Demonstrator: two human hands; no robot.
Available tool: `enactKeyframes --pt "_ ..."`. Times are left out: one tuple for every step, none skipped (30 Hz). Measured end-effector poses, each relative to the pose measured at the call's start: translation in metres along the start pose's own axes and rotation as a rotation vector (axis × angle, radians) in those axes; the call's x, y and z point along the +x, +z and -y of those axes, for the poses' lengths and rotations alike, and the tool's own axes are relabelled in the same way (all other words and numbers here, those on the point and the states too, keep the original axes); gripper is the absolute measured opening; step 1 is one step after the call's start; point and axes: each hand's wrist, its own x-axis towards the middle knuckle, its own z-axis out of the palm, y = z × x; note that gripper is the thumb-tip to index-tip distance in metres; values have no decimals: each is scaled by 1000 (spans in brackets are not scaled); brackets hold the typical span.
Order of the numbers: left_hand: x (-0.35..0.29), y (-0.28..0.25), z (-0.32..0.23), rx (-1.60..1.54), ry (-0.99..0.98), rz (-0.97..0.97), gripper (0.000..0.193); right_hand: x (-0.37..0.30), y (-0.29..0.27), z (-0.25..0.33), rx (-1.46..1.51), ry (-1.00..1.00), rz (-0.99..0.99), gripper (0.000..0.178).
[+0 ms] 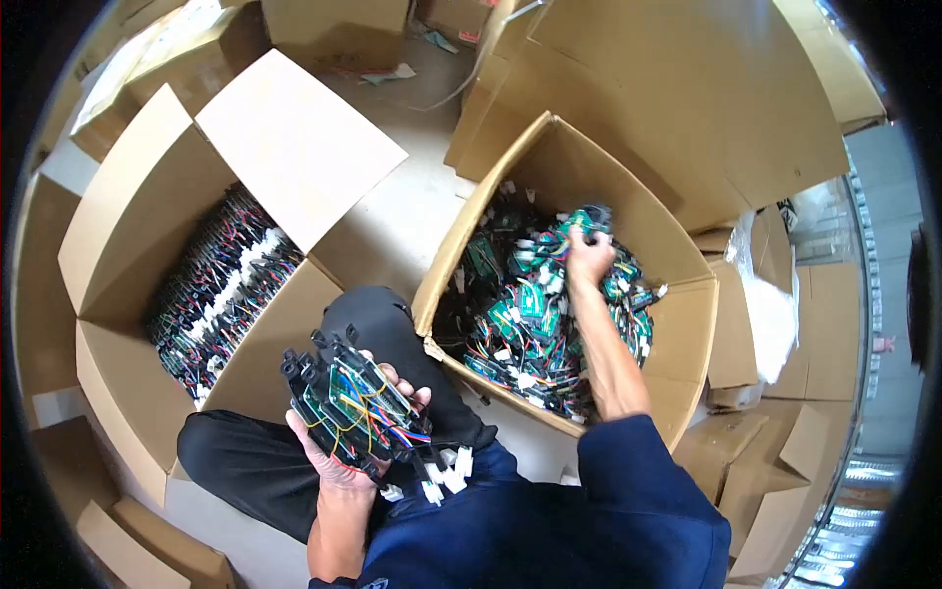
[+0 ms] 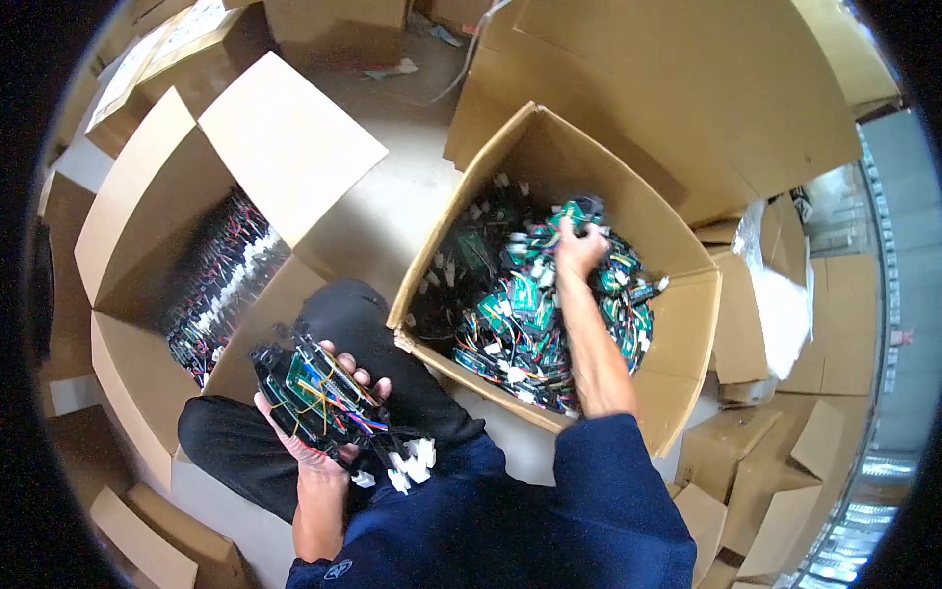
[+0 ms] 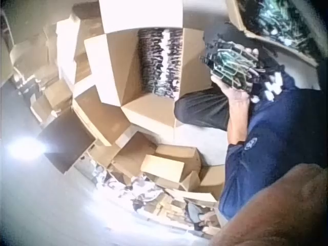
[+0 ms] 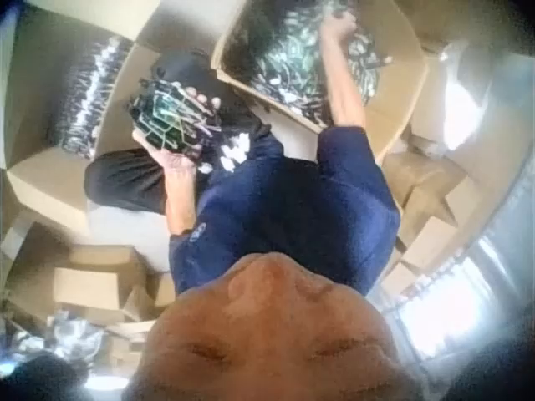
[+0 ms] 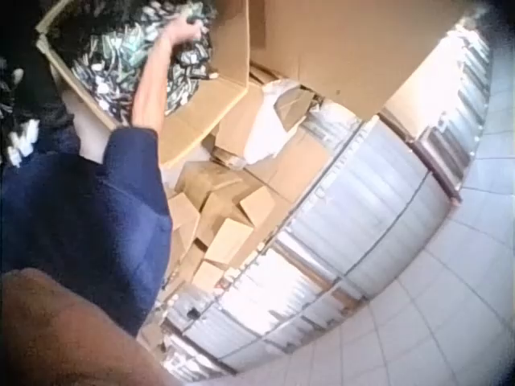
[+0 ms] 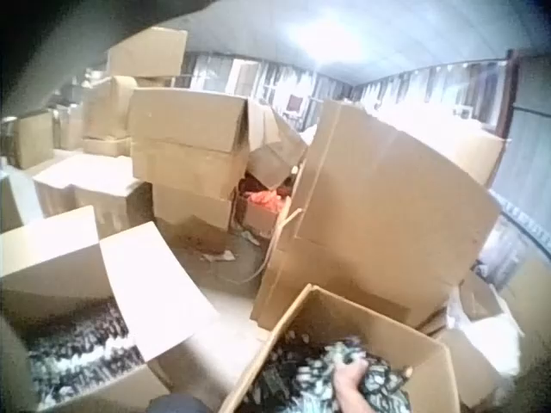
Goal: The person packs bundles of electronic circuit boards with attached wiring into large cardboard boxes by hand, placing them onto a warehouse floor.
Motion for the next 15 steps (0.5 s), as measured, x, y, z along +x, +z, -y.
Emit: enactKeyframes --pt "-3 3 -7 43 44 -12 101 -3 -23 29 199 -20 154 47" --pt "-5 6 -14 86 86 -25 95 -8 -43 63 286 -34 251 41" --pt "-3 11 -19 55 80 -39 97 -4 -85 101 354 -56 315 35" --pt "2 13 -24 25 80 -29 98 -5 -116 138 435 -93 425 33" --pt "10 15 -30 -2 80 -17 99 -8 -147 172 516 -128 536 31" --pt "22 19 -32 -43 41 55 99 -14 -178 206 659 -93 688 34" --pt "31 29 -32 25 -14 70 100 -21 -205 236 797 -59 838 38" --pt "39 33 -30 40 -6 72 101 -37 -221 267 913 -104 942 41" --pt "43 35 -27 52 2 72 101 -54 -229 290 1024 -150 1049 45" --pt "41 39 -25 17 18 80 102 -63 -229 300 964 -150 1172 50" --pt "39 42 -23 -20 20 94 102 -75 -227 317 889 -179 1321 52" --pt "35 34 -25 -50 15 247 99 -91 -215 329 839 -181 1451 51" --pt "21 31 -30 -368 -45 278 94 -119 -203 351 899 -202 1615 49" --pt "8 31 -34 -269 45 223 95 -144 -189 365 943 -243 1673 46" --pt "-4 30 -39 -174 135 164 96 -159 -193 379 947 -65 1823 45"
